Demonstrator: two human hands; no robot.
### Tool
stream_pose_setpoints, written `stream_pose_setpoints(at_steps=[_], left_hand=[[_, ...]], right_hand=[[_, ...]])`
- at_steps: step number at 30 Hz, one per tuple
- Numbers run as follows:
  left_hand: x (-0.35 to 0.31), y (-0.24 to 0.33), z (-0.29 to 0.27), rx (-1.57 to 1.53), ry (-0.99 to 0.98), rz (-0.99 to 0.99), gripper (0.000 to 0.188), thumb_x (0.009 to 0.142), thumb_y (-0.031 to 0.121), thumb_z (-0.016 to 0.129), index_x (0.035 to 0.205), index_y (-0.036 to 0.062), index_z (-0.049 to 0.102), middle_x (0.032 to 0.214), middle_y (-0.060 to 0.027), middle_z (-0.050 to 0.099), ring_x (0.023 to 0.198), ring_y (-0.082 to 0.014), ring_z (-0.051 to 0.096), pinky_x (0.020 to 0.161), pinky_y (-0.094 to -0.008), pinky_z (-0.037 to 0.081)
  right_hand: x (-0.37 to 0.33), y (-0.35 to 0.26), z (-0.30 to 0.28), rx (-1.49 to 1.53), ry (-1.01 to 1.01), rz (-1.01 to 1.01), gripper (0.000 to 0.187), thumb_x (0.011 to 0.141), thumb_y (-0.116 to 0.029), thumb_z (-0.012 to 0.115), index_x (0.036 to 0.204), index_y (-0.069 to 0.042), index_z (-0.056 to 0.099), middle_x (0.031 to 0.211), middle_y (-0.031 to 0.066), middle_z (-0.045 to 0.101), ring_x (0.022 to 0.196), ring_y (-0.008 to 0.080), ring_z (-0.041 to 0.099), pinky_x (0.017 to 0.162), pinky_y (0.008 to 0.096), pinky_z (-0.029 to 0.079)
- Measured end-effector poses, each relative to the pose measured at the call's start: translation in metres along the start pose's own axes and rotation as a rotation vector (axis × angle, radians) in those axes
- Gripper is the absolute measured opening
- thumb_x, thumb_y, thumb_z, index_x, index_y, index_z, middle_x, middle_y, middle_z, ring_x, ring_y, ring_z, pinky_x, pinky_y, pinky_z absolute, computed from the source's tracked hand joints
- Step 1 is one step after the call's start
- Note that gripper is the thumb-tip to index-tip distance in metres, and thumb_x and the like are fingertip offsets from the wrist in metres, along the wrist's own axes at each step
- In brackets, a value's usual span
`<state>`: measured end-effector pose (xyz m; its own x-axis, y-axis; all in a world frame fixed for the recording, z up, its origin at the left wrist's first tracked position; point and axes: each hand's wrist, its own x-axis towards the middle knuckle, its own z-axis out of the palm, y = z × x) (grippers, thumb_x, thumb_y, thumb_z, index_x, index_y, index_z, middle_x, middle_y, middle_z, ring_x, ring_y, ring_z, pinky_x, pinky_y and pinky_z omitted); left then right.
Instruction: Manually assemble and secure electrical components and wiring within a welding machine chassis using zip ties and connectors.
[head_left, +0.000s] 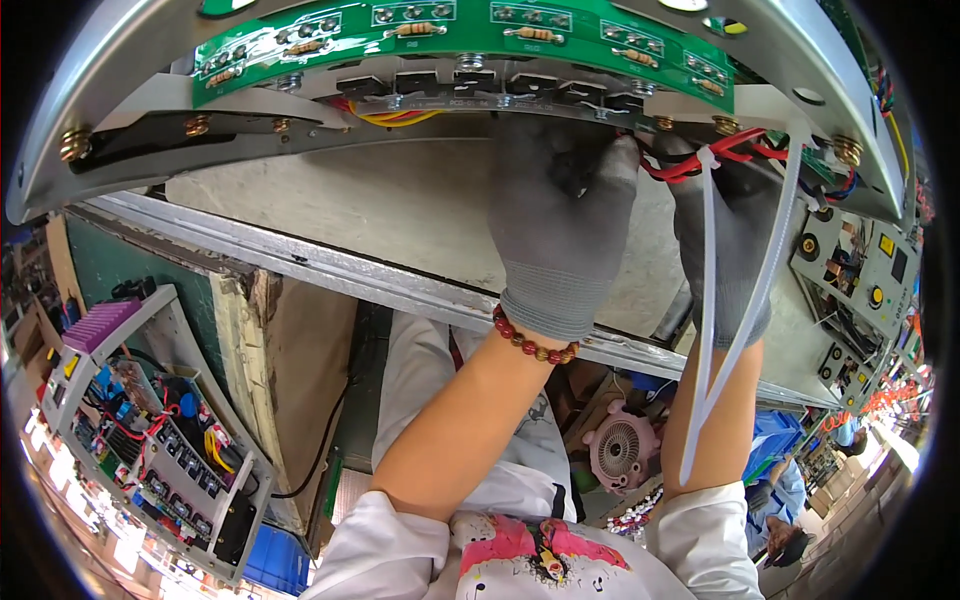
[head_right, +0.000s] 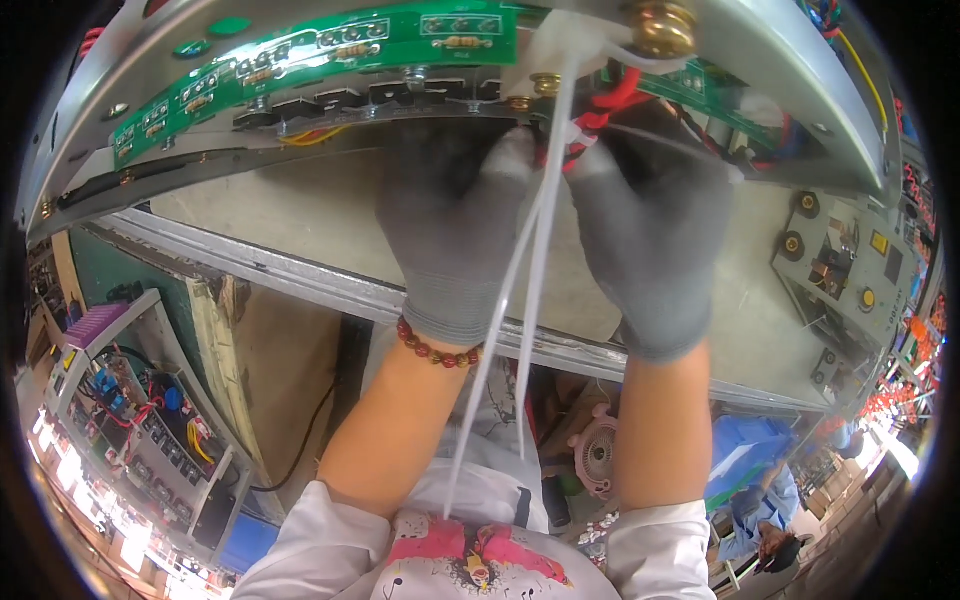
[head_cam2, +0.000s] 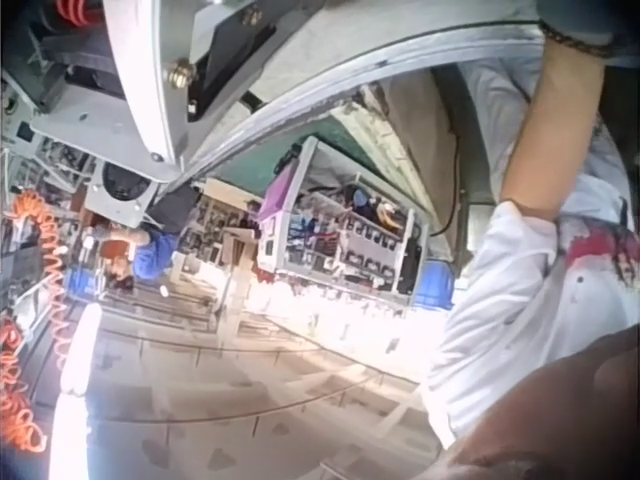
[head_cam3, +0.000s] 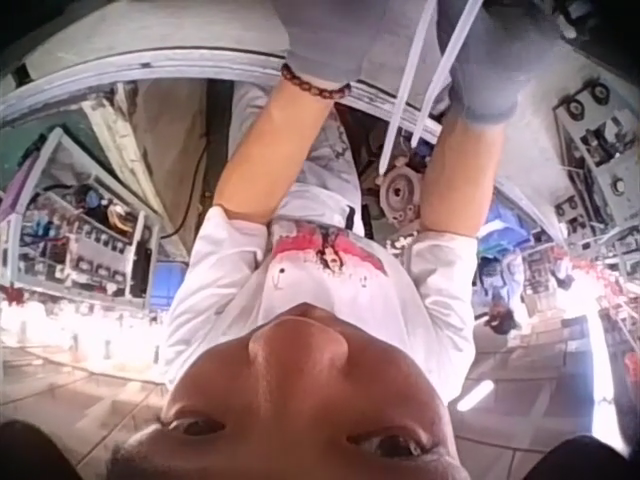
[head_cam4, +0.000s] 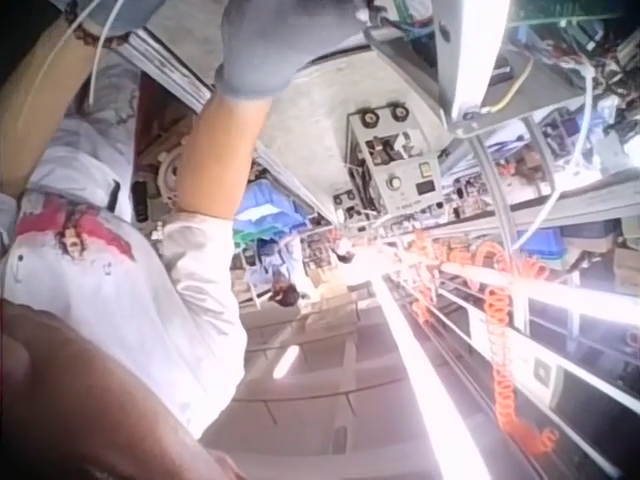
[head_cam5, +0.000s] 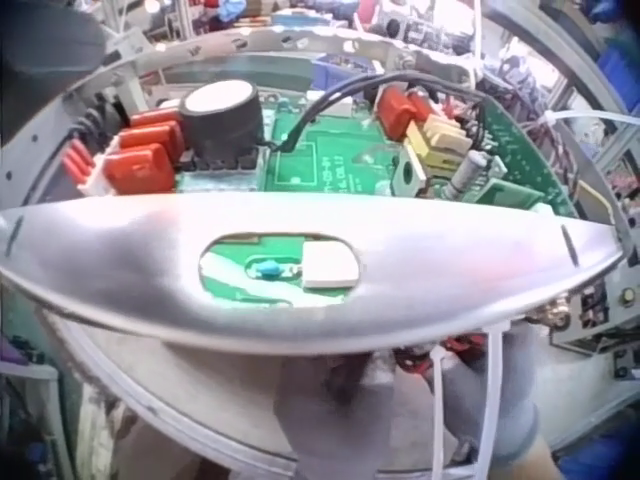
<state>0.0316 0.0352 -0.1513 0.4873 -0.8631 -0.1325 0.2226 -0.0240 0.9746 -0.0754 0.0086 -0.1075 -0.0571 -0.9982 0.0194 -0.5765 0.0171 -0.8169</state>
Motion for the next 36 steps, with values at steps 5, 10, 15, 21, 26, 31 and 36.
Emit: stream_pose_setpoints(at_steps=[5, 10, 15, 21, 26, 31, 36], left_hand=[[0.009, 0.003, -0.007, -0.019, -0.069, -0.021, 0.014, 0.082, 0.008, 0.069, 0.092, -0.0007, 0.064, 0.081, -0.0109, 0.068, 0.071, -0.0168, 0.067, 0.066, -0.0286, 0.052], [0.016, 0.006, -0.014, 0.162, -0.266, -0.035, 0.012, 0.086, 0.012, 0.065, 0.091, 0.0008, 0.065, 0.083, -0.0131, 0.067, 0.074, -0.0233, 0.066, 0.069, -0.0329, 0.051], [0.006, -0.004, -0.005, 0.492, -0.126, 0.24, 0.013, 0.086, 0.012, 0.064, 0.092, 0.0007, 0.063, 0.084, -0.0149, 0.064, 0.076, -0.03, 0.063, 0.067, -0.0379, 0.05], [0.001, -0.03, -0.007, 0.439, -0.128, -0.004, 0.014, 0.087, 0.014, 0.064, 0.093, 0.0014, 0.061, 0.08, -0.015, 0.06, 0.073, -0.0313, 0.061, 0.064, -0.0393, 0.049], [0.004, -0.032, -0.026, 0.396, -0.18, 0.227, 0.011, 0.086, 0.012, 0.062, 0.09, 0.0023, 0.061, 0.086, -0.0131, 0.063, 0.075, -0.0309, 0.061, 0.066, -0.0399, 0.05], [-0.008, -0.006, -0.042, 0.571, -0.152, 0.503, 0.009, 0.086, 0.01, 0.061, 0.094, 0.0049, 0.059, 0.093, -0.0135, 0.063, 0.078, -0.0319, 0.062, 0.064, -0.0385, 0.051], [0.012, 0.012, -0.051, 0.611, -0.46, 0.727, 0.019, 0.077, 0.01, 0.068, 0.095, 0.0051, 0.061, 0.102, -0.0131, 0.061, 0.084, -0.03, 0.063, 0.069, -0.0381, 0.054]], right_hand=[[0.005, 0.0, 0.004, -0.013, -0.037, -0.055, 0.011, 0.081, -0.005, 0.061, 0.086, 0.002, 0.066, 0.072, 0.0075, 0.064, 0.063, 0.012, 0.056, 0.06, 0.027, 0.046], [0.002, -0.005, 0.001, 0.172, -0.069, 0.158, 0.014, 0.083, -0.008, 0.063, 0.09, 0.003, 0.068, 0.068, 0.0053, 0.064, 0.059, 0.0102, 0.055, 0.057, 0.0256, 0.045], [-0.021, -0.011, 0.015, 0.478, 0.195, 0.052, 0.012, 0.085, -0.002, 0.062, 0.094, 0.005, 0.066, 0.084, 0.0114, 0.067, 0.069, 0.0142, 0.063, 0.064, 0.0255, 0.051], [-0.047, -0.001, 0.045, 0.067, 0.414, -0.31, 0.017, 0.08, 0.001, 0.068, 0.096, 0.0, 0.063, 0.089, 0.0138, 0.067, 0.076, 0.0204, 0.066, 0.068, 0.0271, 0.051], [-0.024, 0.001, 0.043, -0.154, 0.384, -0.515, 0.021, 0.074, -0.006, 0.071, 0.093, -0.009, 0.063, 0.079, 0.0103, 0.063, 0.064, 0.0266, 0.061, 0.057, 0.0339, 0.049], [-0.01, -0.002, 0.048, -0.165, 0.39, -0.543, 0.018, 0.074, -0.008, 0.072, 0.089, -0.011, 0.063, 0.074, 0.0076, 0.06, 0.061, 0.0241, 0.061, 0.051, 0.0321, 0.047], [-0.002, 0.011, 0.038, -0.162, 0.275, -0.643, 0.018, 0.072, -0.007, 0.072, 0.087, -0.012, 0.063, 0.073, 0.0062, 0.062, 0.058, 0.0229, 0.061, 0.049, 0.0314, 0.046]])
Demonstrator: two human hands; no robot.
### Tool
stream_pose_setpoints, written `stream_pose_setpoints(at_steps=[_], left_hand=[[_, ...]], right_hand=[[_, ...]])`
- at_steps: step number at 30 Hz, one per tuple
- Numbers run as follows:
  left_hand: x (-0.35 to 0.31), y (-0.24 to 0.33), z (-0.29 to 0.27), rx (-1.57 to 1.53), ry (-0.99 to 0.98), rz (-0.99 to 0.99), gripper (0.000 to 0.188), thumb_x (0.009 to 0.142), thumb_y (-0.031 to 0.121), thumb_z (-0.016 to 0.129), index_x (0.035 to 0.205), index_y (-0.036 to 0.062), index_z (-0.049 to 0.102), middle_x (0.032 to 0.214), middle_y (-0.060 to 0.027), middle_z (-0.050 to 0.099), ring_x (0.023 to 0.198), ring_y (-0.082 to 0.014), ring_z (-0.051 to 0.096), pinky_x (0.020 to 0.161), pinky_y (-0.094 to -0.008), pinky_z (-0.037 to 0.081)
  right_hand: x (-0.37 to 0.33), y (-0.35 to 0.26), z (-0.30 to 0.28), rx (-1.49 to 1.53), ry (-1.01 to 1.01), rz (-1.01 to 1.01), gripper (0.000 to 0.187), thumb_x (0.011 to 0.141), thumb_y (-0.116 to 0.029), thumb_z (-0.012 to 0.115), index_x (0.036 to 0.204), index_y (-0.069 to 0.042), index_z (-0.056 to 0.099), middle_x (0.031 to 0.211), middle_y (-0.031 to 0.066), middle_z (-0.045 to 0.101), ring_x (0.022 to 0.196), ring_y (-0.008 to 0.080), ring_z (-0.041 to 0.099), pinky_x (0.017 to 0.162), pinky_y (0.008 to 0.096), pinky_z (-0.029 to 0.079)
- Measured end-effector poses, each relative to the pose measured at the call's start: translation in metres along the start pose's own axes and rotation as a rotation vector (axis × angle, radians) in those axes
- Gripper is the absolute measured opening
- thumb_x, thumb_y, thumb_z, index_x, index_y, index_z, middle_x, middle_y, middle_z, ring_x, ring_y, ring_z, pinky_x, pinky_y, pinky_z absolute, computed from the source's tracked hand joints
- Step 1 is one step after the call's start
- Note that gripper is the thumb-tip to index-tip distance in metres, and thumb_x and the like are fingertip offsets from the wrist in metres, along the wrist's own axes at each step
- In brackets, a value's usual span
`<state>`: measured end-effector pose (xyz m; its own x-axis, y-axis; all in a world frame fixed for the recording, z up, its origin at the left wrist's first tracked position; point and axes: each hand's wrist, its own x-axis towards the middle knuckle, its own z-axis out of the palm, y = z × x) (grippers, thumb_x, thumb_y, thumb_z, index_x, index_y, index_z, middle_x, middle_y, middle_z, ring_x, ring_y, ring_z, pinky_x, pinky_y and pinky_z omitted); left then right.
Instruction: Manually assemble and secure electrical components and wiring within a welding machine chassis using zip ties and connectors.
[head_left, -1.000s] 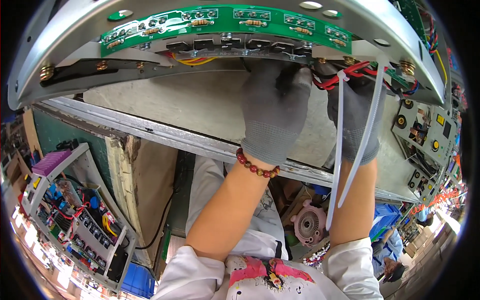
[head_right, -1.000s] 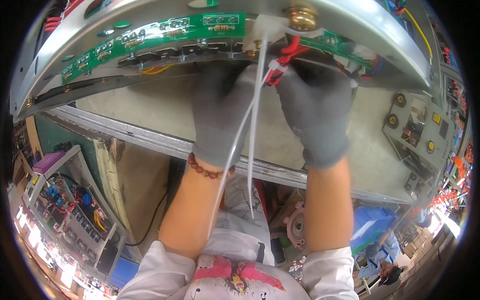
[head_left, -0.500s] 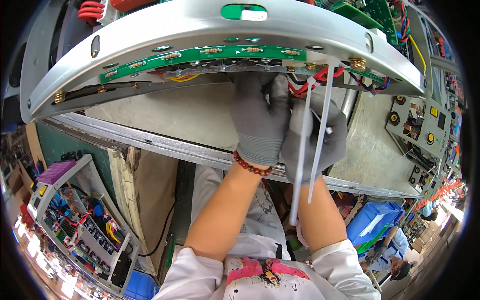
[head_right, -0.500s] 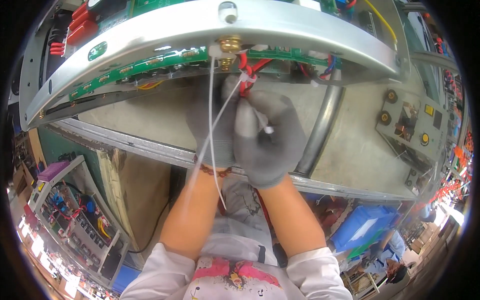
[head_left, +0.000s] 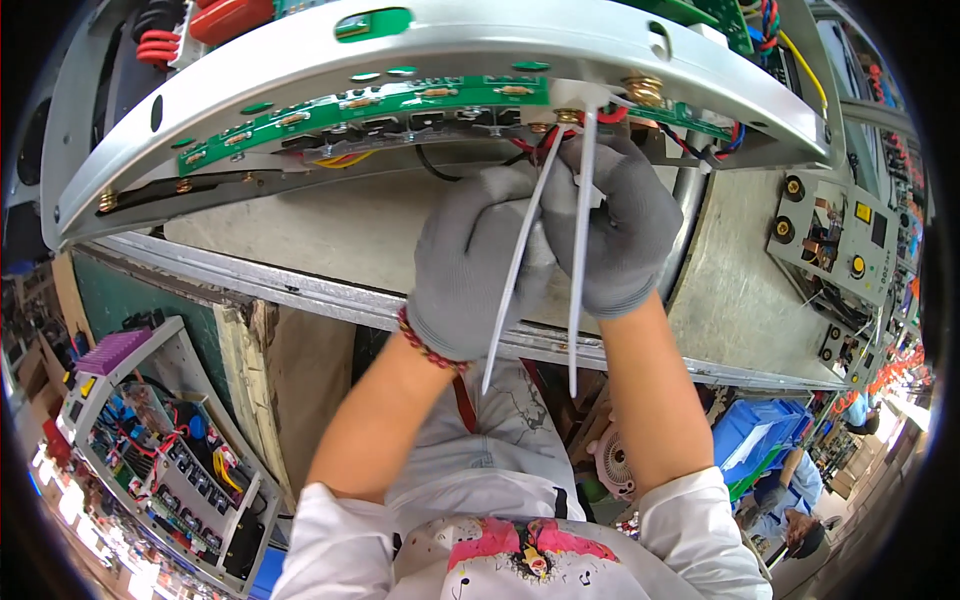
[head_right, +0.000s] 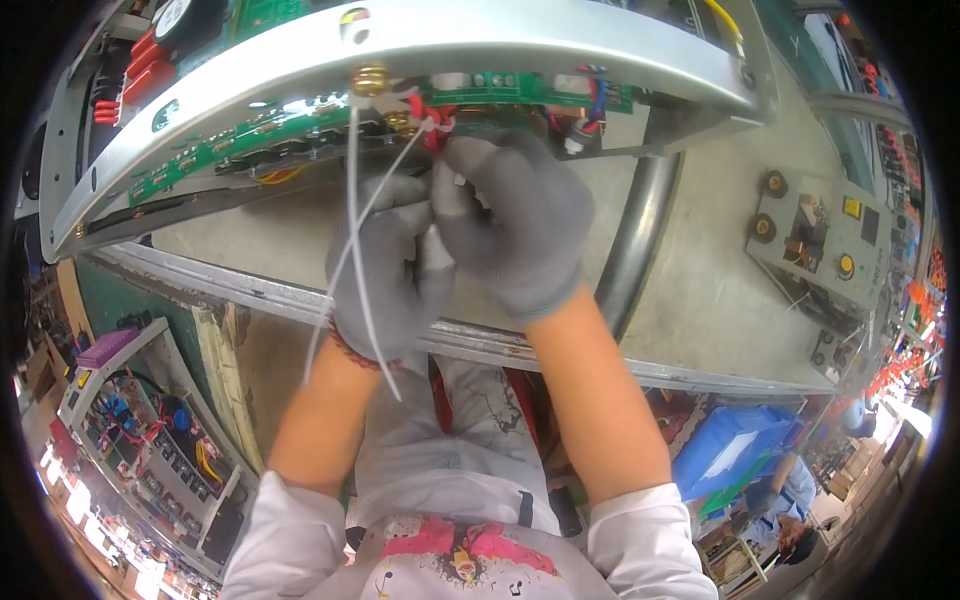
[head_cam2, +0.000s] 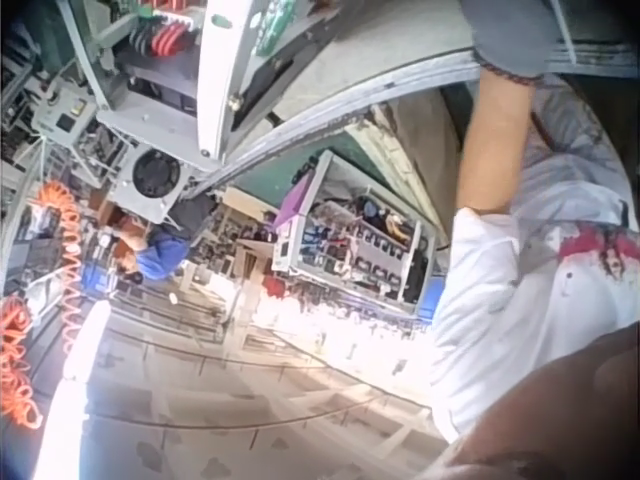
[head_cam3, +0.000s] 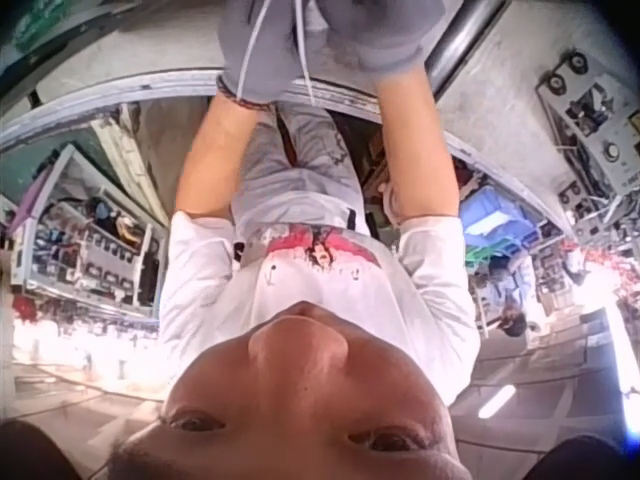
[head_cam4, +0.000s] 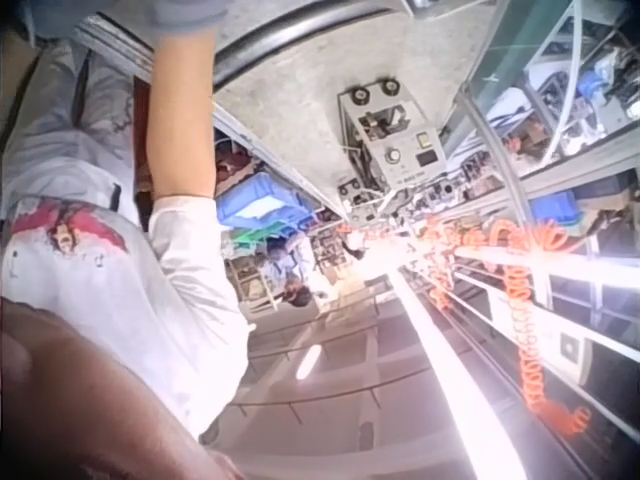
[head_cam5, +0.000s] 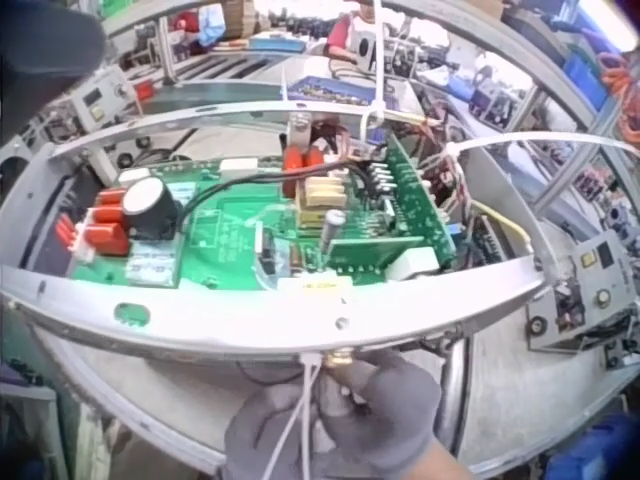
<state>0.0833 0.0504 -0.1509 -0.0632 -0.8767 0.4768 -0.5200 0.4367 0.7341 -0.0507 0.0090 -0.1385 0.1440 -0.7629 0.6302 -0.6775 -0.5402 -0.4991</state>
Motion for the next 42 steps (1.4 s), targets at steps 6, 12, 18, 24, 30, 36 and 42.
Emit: stream_pose_setpoints(at_steps=[6, 12, 18, 24, 30, 36, 42], left_hand=[[0.02, -0.024, -0.017, -0.138, -0.347, 0.126, 0.03, 0.071, 0.011, 0.071, 0.099, 0.0057, 0.063, 0.108, -0.0117, 0.062, 0.089, -0.0312, 0.064, 0.075, -0.0374, 0.055], [0.031, -0.015, -0.022, -0.164, -0.428, 0.064, 0.018, 0.081, 0.013, 0.066, 0.096, 0.005, 0.061, 0.086, -0.0151, 0.06, 0.077, -0.03, 0.062, 0.063, -0.0386, 0.051], [0.034, -0.012, -0.015, -0.385, -0.371, -0.274, 0.021, 0.081, 0.017, 0.071, 0.096, 0.003, 0.066, 0.083, -0.0133, 0.064, 0.079, -0.0254, 0.065, 0.069, -0.0351, 0.052], [0.036, -0.008, -0.01, -0.245, -0.299, -0.251, 0.019, 0.078, 0.016, 0.074, 0.093, 0.0048, 0.07, 0.091, -0.0095, 0.069, 0.076, -0.0212, 0.069, 0.068, -0.031, 0.055], [0.038, 0.001, -0.019, -0.249, -0.394, -0.311, 0.027, 0.079, -0.001, 0.07, 0.105, -0.0018, 0.064, 0.1, -0.0086, 0.063, 0.088, -0.0162, 0.063, 0.077, -0.0274, 0.05], [0.039, 0.0, -0.017, -0.38, -0.379, -0.328, 0.036, 0.079, -0.006, 0.07, 0.109, -0.0063, 0.05, 0.102, -0.0158, 0.065, 0.089, -0.0218, 0.07, 0.072, -0.0282, 0.059], [0.039, -0.002, -0.018, -0.38, -0.364, -0.318, 0.034, 0.079, -0.004, 0.07, 0.108, -0.0085, 0.052, 0.101, -0.0163, 0.064, 0.089, -0.0239, 0.07, 0.073, -0.0312, 0.059]], right_hand=[[-0.004, 0.008, -0.015, 0.064, 0.036, -0.068, 0.023, 0.071, -0.003, 0.071, 0.093, -0.009, 0.07, 0.079, 0.0075, 0.067, 0.062, 0.0226, 0.064, 0.052, 0.0302, 0.049], [-0.016, 0.006, -0.032, 0.445, -0.09, 0.333, 0.017, 0.077, 0.003, 0.062, 0.093, 0.006, 0.065, 0.098, 0.0189, 0.065, 0.089, 0.0239, 0.064, 0.077, 0.0289, 0.051], [-0.019, 0.023, -0.042, 0.499, -0.2, 0.297, 0.019, 0.075, -0.004, 0.072, 0.094, 0.001, 0.07, 0.095, 0.0166, 0.07, 0.077, 0.0215, 0.067, 0.069, 0.03, 0.052], [-0.023, 0.023, -0.05, 0.59, -0.31, 0.443, 0.02, 0.076, 0.0, 0.069, 0.095, 0.006, 0.069, 0.102, 0.0201, 0.068, 0.09, 0.0235, 0.067, 0.078, 0.0302, 0.053], [-0.022, 0.026, -0.045, 0.656, -0.246, 0.392, 0.022, 0.075, -0.001, 0.072, 0.095, 0.006, 0.07, 0.1, 0.0198, 0.068, 0.093, 0.0243, 0.067, 0.08, 0.0313, 0.053], [-0.023, 0.025, -0.043, 0.696, -0.238, 0.444, 0.02, 0.075, -0.002, 0.073, 0.094, 0.006, 0.07, 0.101, 0.0211, 0.068, 0.094, 0.0272, 0.067, 0.082, 0.0336, 0.053], [-0.022, 0.026, -0.04, 0.741, -0.201, 0.41, 0.021, 0.074, 0.0, 0.074, 0.093, 0.007, 0.07, 0.103, 0.0215, 0.067, 0.096, 0.0269, 0.066, 0.081, 0.0335, 0.053]])
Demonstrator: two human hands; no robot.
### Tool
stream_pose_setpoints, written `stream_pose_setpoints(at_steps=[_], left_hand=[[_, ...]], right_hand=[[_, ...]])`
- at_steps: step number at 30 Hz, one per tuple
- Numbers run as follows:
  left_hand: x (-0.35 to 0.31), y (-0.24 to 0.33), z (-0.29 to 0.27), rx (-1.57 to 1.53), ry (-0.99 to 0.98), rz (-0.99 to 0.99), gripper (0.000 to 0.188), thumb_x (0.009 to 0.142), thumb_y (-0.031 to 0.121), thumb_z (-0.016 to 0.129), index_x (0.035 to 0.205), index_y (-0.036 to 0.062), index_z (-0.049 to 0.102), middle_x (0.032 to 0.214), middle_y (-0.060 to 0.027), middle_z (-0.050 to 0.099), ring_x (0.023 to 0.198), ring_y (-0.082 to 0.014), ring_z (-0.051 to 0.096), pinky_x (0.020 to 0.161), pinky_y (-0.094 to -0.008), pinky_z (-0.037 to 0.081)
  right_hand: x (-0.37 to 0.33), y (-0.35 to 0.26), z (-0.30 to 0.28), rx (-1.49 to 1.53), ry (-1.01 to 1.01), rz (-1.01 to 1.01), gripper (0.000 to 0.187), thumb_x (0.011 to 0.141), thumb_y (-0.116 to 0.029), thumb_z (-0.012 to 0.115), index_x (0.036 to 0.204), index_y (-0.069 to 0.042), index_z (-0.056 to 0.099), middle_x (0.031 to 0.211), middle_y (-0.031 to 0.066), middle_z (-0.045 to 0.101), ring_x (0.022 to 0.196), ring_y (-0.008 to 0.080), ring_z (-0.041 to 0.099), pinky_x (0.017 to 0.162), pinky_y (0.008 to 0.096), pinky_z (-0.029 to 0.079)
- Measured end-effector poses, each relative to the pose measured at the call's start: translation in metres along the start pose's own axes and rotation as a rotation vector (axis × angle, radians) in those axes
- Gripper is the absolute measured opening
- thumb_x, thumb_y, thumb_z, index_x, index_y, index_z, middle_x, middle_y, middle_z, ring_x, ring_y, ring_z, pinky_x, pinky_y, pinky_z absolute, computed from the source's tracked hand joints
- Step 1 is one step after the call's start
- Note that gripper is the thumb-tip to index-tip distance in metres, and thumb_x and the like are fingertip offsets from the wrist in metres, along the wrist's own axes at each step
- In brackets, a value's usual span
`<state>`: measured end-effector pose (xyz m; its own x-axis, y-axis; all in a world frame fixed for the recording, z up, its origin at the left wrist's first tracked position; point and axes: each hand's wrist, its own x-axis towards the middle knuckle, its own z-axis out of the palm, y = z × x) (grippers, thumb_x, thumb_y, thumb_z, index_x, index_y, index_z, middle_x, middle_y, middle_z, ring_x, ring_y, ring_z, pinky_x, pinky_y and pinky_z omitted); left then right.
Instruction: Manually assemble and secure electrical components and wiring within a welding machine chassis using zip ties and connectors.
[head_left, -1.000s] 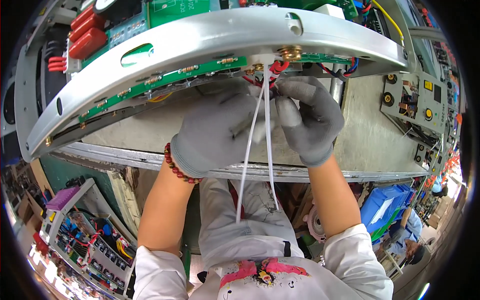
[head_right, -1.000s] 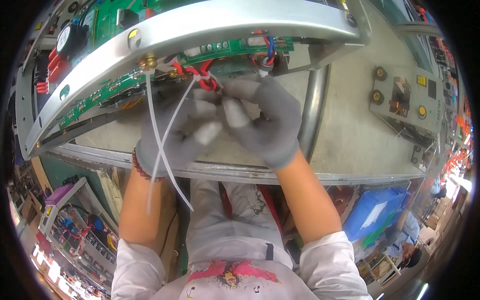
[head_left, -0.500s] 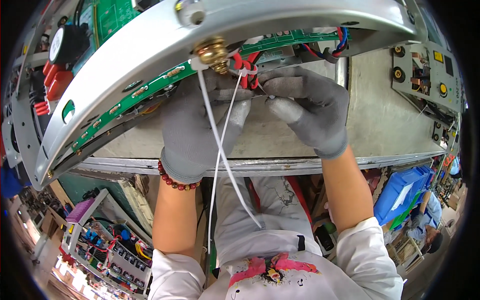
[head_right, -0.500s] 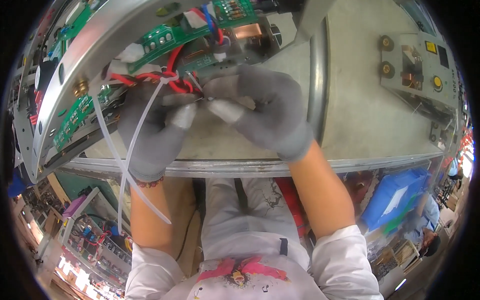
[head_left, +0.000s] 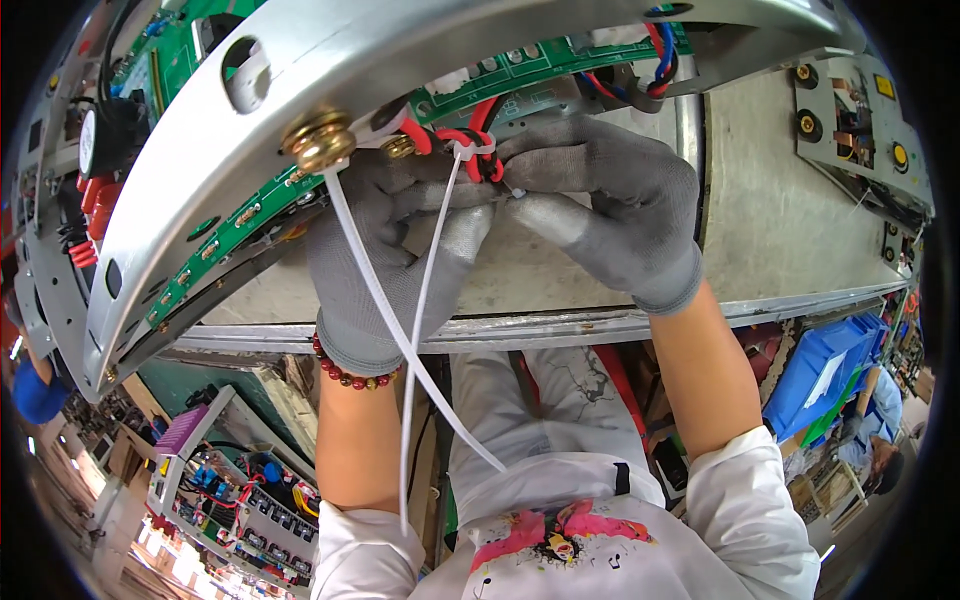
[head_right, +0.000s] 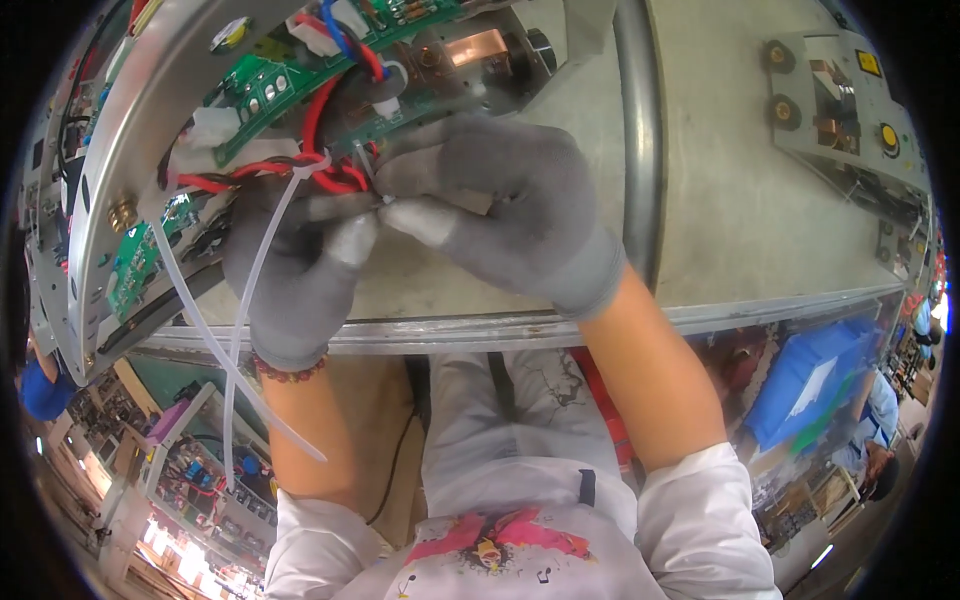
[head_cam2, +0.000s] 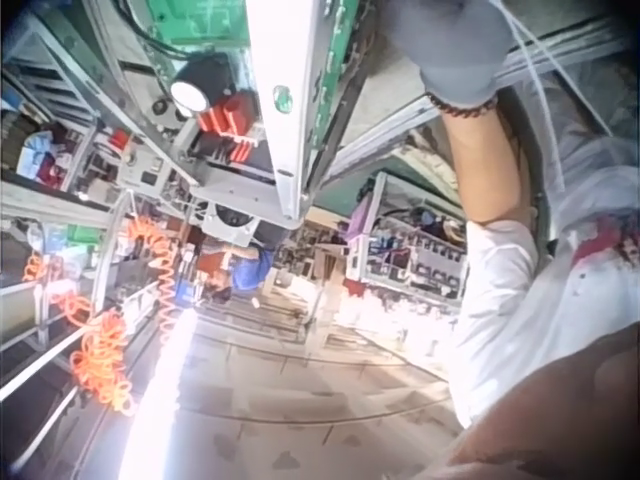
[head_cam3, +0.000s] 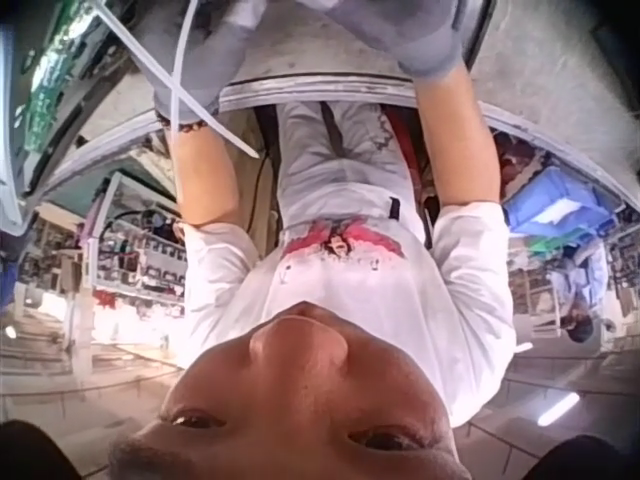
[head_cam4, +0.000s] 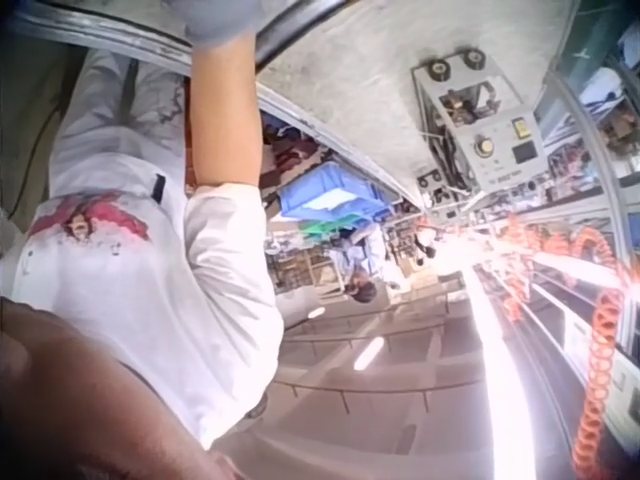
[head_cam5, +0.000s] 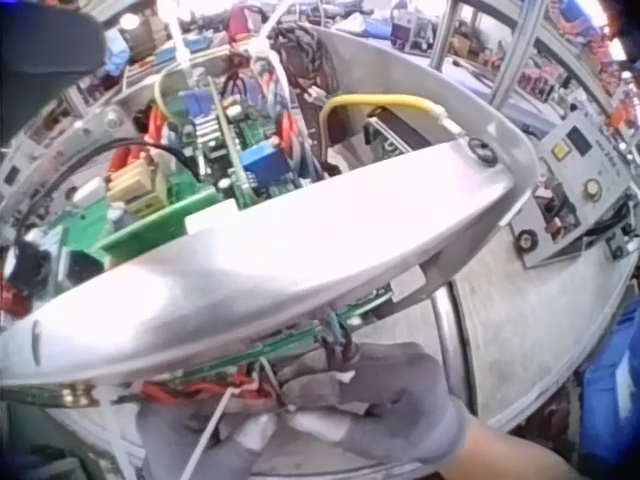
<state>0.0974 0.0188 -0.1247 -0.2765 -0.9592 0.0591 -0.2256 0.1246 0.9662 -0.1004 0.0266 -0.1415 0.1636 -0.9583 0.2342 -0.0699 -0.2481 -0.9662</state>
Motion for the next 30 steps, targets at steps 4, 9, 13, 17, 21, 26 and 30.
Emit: stream_pose_setpoints(at_steps=[4, 9, 13, 17, 21, 26, 30], left_hand=[[-0.002, 0.001, 0.002, -0.038, -0.001, -0.04, 0.036, 0.079, -0.002, 0.071, 0.109, -0.0095, 0.052, 0.1, -0.0164, 0.065, 0.089, -0.023, 0.07, 0.073, -0.0307, 0.059], [-0.004, 0.005, 0.004, 0.009, 0.054, 0.006, 0.035, 0.08, 0.001, 0.07, 0.11, -0.0093, 0.054, 0.098, -0.0173, 0.068, 0.089, -0.0222, 0.07, 0.072, -0.0293, 0.057], [-0.006, 0.011, 0.008, 0.086, 0.06, -0.082, 0.034, 0.08, 0.0, 0.07, 0.109, -0.0077, 0.056, 0.099, -0.0168, 0.069, 0.09, -0.0217, 0.07, 0.075, -0.0292, 0.057], [-0.014, 0.018, 0.022, -0.153, 0.195, -0.24, 0.044, 0.082, -0.002, 0.068, 0.121, -0.0038, 0.049, 0.104, -0.0132, 0.065, 0.091, -0.0152, 0.062, 0.078, -0.0249, 0.049], [-0.019, 0.023, 0.023, -0.129, 0.194, -0.328, 0.045, 0.084, -0.006, 0.062, 0.126, -0.0027, 0.045, 0.108, -0.0139, 0.064, 0.095, -0.0162, 0.062, 0.081, -0.0256, 0.05], [-0.027, 0.021, 0.036, -0.07, 0.305, -0.187, 0.036, 0.086, 0.0, 0.06, 0.119, -0.0047, 0.049, 0.104, -0.0184, 0.067, 0.088, -0.0198, 0.068, 0.076, -0.0282, 0.055], [-0.033, 0.021, 0.037, -0.209, 0.426, -0.19, 0.034, 0.088, 0.002, 0.059, 0.119, -0.0063, 0.05, 0.102, -0.0172, 0.064, 0.085, -0.0186, 0.067, 0.071, -0.027, 0.054]], right_hand=[[0.003, -0.005, 0.0, -0.093, -0.057, -0.026, 0.021, 0.074, -0.001, 0.074, 0.094, 0.006, 0.07, 0.102, 0.0206, 0.068, 0.093, 0.0258, 0.066, 0.078, 0.033, 0.053], [0.004, -0.018, -0.001, -0.415, -0.07, -0.164, 0.017, 0.073, -0.005, 0.075, 0.089, -0.002, 0.07, 0.096, 0.0157, 0.068, 0.083, 0.0259, 0.068, 0.071, 0.0314, 0.053], [0.006, -0.015, 0.004, -0.479, -0.075, -0.171, 0.016, 0.073, -0.007, 0.075, 0.087, -0.003, 0.068, 0.094, 0.0146, 0.068, 0.082, 0.0275, 0.067, 0.07, 0.0314, 0.053], [0.003, -0.007, 0.013, -0.422, 0.051, -0.184, 0.018, 0.076, -0.015, 0.07, 0.091, -0.009, 0.062, 0.093, 0.0093, 0.063, 0.079, 0.0296, 0.063, 0.065, 0.0367, 0.051], [-0.002, -0.007, 0.013, -0.403, 0.056, -0.145, 0.02, 0.075, -0.006, 0.073, 0.093, -0.003, 0.065, 0.098, 0.0142, 0.066, 0.08, 0.0281, 0.066, 0.068, 0.0325, 0.053], [-0.009, -0.011, 0.019, -0.507, 0.099, -0.196, 0.017, 0.075, -0.006, 0.071, 0.091, -0.005, 0.064, 0.094, 0.0128, 0.064, 0.079, 0.0297, 0.063, 0.066, 0.0353, 0.052], [-0.012, -0.013, 0.024, -0.341, 0.142, -0.086, 0.013, 0.075, -0.008, 0.069, 0.087, -0.007, 0.064, 0.091, 0.011, 0.062, 0.076, 0.0302, 0.06, 0.064, 0.0376, 0.05]])
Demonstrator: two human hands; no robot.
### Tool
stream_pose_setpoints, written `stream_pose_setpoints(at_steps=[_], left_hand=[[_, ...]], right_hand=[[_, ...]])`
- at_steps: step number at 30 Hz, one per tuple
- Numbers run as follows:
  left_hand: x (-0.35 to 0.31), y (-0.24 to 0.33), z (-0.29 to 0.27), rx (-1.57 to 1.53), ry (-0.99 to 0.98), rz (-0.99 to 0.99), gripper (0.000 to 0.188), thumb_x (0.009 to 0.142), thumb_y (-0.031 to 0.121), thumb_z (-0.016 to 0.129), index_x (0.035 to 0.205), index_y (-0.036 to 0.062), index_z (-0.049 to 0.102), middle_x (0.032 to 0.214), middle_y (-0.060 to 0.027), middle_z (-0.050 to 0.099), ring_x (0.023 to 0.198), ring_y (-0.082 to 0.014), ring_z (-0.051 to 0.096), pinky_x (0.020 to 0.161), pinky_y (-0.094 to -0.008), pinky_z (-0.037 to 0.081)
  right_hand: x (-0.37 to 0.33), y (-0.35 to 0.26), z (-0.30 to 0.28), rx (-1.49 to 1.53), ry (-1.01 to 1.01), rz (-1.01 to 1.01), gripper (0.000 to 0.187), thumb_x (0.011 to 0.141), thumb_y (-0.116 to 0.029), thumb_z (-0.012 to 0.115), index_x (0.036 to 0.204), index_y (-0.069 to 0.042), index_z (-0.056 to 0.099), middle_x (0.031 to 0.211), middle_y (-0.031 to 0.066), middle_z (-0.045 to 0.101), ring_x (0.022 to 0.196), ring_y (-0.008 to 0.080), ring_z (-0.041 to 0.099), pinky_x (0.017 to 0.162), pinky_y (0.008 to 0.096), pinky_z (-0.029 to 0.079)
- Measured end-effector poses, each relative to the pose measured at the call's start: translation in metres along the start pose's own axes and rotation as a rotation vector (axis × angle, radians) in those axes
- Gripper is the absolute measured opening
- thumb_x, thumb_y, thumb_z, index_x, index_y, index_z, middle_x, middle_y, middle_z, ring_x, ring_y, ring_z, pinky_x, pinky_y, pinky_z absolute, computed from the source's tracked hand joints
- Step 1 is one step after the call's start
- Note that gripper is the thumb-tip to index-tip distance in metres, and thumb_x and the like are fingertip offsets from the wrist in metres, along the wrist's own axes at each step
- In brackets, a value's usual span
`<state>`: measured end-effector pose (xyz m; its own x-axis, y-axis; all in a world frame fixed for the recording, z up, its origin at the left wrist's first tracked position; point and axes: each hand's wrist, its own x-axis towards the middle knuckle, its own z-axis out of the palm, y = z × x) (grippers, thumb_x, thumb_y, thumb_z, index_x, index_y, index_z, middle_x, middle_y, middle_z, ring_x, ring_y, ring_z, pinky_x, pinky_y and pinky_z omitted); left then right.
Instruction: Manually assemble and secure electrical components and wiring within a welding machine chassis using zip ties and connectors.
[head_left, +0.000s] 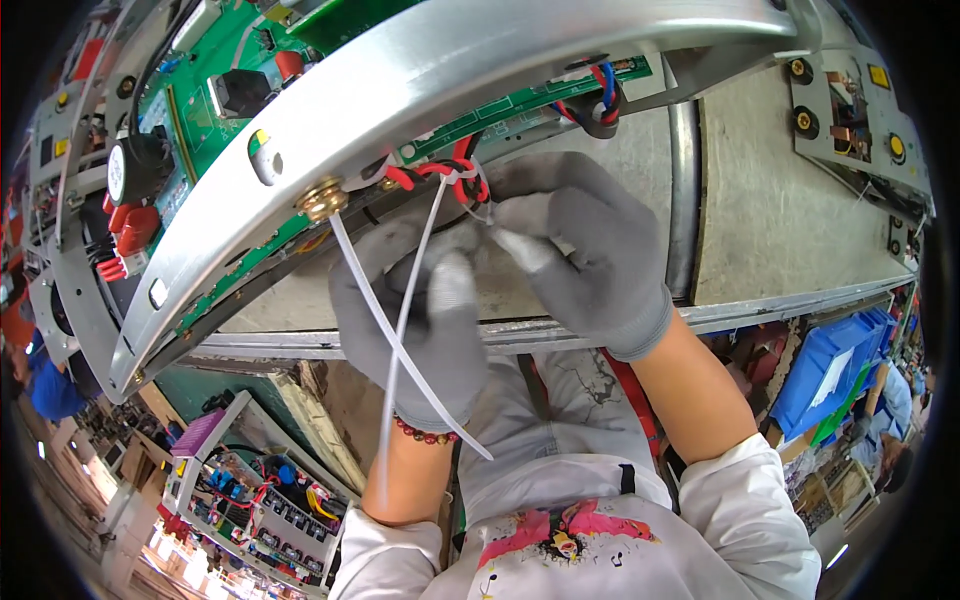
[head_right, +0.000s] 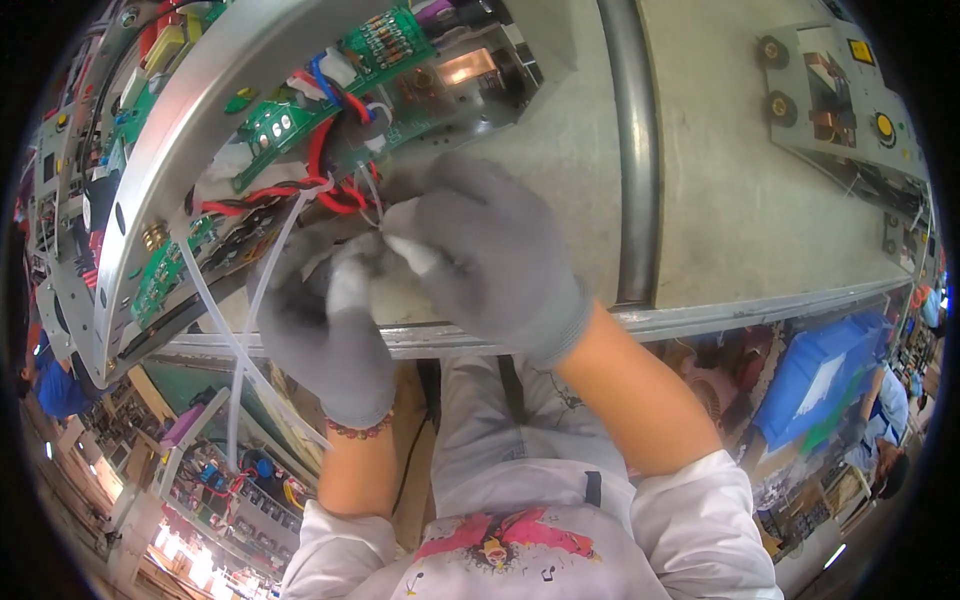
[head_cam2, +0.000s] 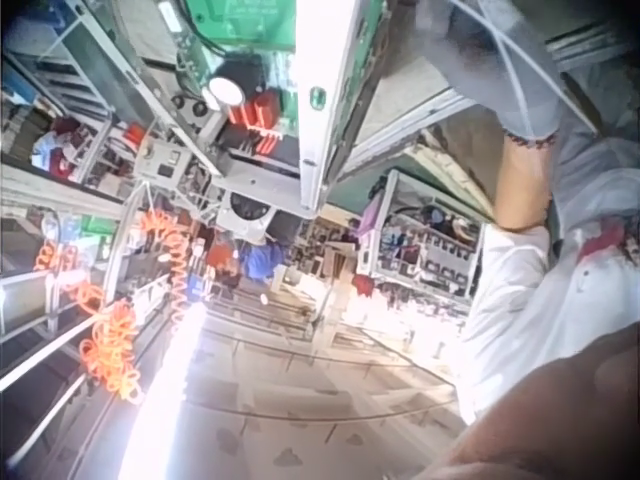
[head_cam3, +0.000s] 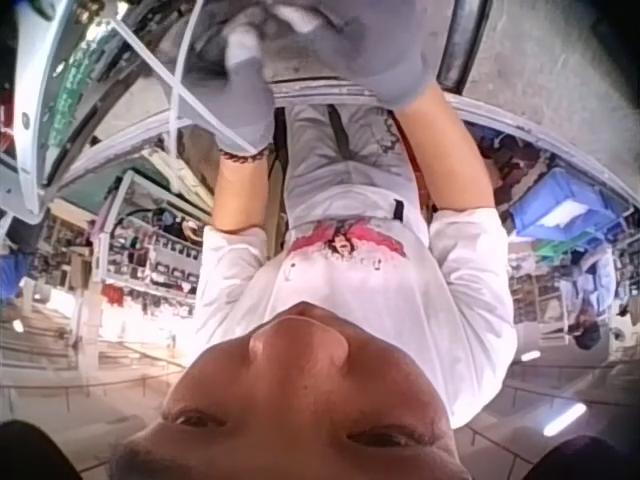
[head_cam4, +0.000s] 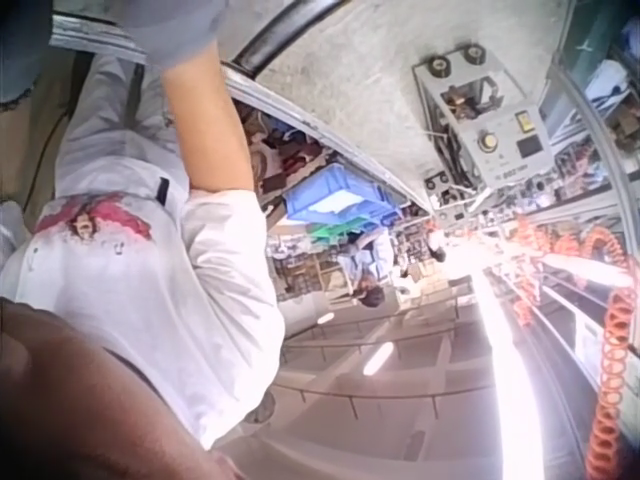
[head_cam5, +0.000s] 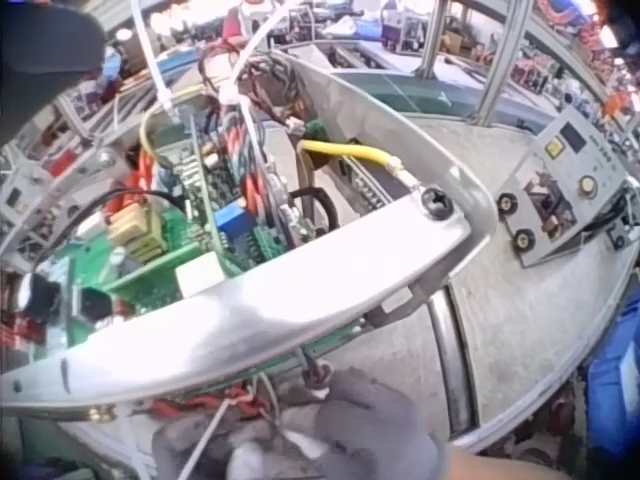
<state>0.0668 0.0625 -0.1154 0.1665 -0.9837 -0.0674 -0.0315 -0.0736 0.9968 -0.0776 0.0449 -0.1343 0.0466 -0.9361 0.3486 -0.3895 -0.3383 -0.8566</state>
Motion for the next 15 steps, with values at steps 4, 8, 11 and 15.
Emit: stream_pose_setpoints(at_steps=[4, 8, 11, 15], left_hand=[[0.004, 0.003, 0.001, -0.211, -0.043, -0.343, 0.022, 0.092, 0.013, 0.059, 0.105, -0.0051, 0.062, 0.077, -0.0056, 0.061, 0.062, -0.0094, 0.054, 0.054, -0.0231, 0.046], [0.008, 0.001, 0.009, -0.255, -0.094, -0.509, 0.024, 0.093, 0.021, 0.058, 0.099, -0.0017, 0.062, 0.068, -0.0024, 0.056, 0.053, -0.0084, 0.049, 0.047, -0.0229, 0.038], [0.008, 0.003, 0.008, -0.332, -0.072, -0.48, 0.022, 0.093, 0.019, 0.06, 0.101, -0.002, 0.064, 0.068, -0.0011, 0.056, 0.053, -0.0066, 0.048, 0.045, -0.0214, 0.038], [0.01, 0.013, 0.002, -0.232, -0.133, -0.582, 0.022, 0.093, 0.019, 0.06, 0.102, -0.0008, 0.063, 0.065, -0.0002, 0.053, 0.052, -0.0061, 0.047, 0.044, -0.0211, 0.036]], right_hand=[[-0.002, 0.0, -0.002, 0.041, -0.008, 0.118, 0.011, 0.077, -0.011, 0.069, 0.086, -0.007, 0.065, 0.089, 0.011, 0.061, 0.073, 0.0304, 0.06, 0.063, 0.0374, 0.05], [-0.004, 0.002, -0.002, 0.094, -0.025, 0.093, 0.012, 0.079, -0.012, 0.069, 0.089, -0.007, 0.064, 0.086, 0.0122, 0.058, 0.071, 0.0307, 0.06, 0.062, 0.0374, 0.049], [-0.005, 0.003, 0.002, 0.087, -0.051, 0.066, 0.012, 0.08, -0.012, 0.068, 0.09, -0.007, 0.063, 0.085, 0.0123, 0.056, 0.071, 0.0305, 0.06, 0.062, 0.0372, 0.049], [-0.006, 0.0, 0.003, 0.086, -0.037, 0.058, 0.012, 0.08, -0.012, 0.067, 0.09, -0.005, 0.063, 0.082, 0.0116, 0.055, 0.074, 0.0292, 0.061, 0.063, 0.0364, 0.049]])
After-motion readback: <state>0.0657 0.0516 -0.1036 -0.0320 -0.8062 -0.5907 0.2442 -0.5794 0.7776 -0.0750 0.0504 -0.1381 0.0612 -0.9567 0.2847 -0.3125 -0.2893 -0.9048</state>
